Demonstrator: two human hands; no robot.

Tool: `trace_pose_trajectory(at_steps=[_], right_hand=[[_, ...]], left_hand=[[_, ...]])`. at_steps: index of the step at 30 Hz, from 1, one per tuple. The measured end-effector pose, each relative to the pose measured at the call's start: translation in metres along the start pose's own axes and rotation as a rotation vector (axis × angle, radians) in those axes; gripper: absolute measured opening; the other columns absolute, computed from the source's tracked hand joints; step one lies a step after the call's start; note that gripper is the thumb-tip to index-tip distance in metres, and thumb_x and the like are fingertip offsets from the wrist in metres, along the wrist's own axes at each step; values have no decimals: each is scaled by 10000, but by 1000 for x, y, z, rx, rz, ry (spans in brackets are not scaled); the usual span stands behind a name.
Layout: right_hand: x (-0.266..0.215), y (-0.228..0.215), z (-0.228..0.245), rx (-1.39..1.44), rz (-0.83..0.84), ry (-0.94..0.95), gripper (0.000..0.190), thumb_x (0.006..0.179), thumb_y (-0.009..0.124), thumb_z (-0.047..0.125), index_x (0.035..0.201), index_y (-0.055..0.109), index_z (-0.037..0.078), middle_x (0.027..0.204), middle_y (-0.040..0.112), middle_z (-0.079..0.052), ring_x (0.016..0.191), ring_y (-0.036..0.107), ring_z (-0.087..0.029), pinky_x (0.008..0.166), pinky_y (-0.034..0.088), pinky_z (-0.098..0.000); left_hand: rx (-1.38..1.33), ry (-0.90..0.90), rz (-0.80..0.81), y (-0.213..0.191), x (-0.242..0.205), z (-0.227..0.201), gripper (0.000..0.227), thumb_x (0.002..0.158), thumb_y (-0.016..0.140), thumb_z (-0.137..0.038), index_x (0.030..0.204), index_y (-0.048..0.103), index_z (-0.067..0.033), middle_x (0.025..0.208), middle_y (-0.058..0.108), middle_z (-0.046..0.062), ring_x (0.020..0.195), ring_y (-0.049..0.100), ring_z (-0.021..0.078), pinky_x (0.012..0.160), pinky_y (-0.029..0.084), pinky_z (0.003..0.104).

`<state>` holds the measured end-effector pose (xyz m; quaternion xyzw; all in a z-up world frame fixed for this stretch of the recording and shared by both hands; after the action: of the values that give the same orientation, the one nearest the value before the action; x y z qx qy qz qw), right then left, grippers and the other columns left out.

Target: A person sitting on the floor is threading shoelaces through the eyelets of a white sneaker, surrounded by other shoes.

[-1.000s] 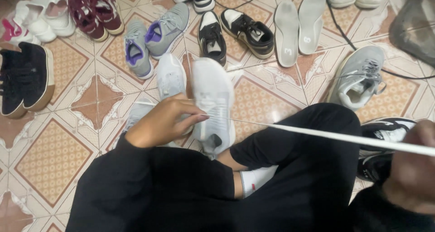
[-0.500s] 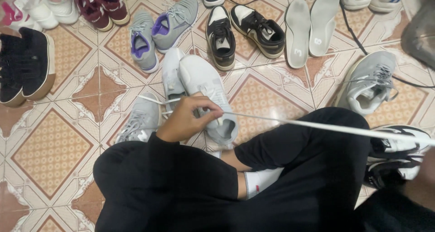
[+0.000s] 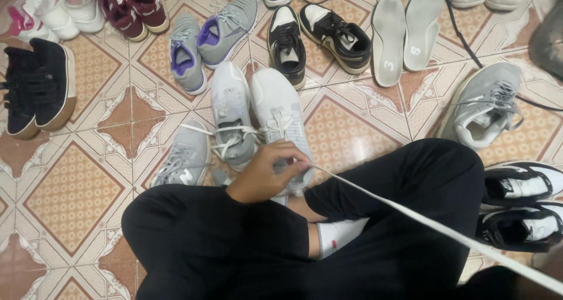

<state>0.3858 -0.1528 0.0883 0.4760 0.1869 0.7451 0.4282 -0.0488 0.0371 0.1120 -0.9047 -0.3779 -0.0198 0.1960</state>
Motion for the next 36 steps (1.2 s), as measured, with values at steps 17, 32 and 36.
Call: trace_pose_trajectory(at_steps=[17,32,36], right_hand=[[136,107,-115,-904,-186,-295,251,971,716,381,815,673,188,912,703,44,787,619,-88,656,585,-232],[142,12,-163,-1129,-522,52,147,1016,612,76,922,671,-20,932,697,-115,721,616,-152,695,552,-252],[140,-23,-216,-1277,-614,387,119,934,698,96,957,789,24,841,762,-54,650,614,-112,616,504,-223]], left_hand=[[138,116,252,-14,-38,-177,178,864,788,-83,1016,729,-14,796,690,64,732,633,209,736,518,310],[-24,47,-334,-90,-68,-211,144,903,649,-183,800,700,-97,673,688,2,647,646,111,777,667,356],[-145,208,-339,-113,-84,-194,222,1090,623,-390,1013,682,-190,709,573,-42,671,573,89,708,607,313]])
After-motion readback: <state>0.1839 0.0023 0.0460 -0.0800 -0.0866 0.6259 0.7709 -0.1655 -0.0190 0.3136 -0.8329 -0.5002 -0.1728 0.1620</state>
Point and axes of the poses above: each hand's wrist, its own x-axis towards the middle knuckle, its own y-axis out of the palm, z = x × y, the point moved 4 cm from there along x, towards the middle knuckle
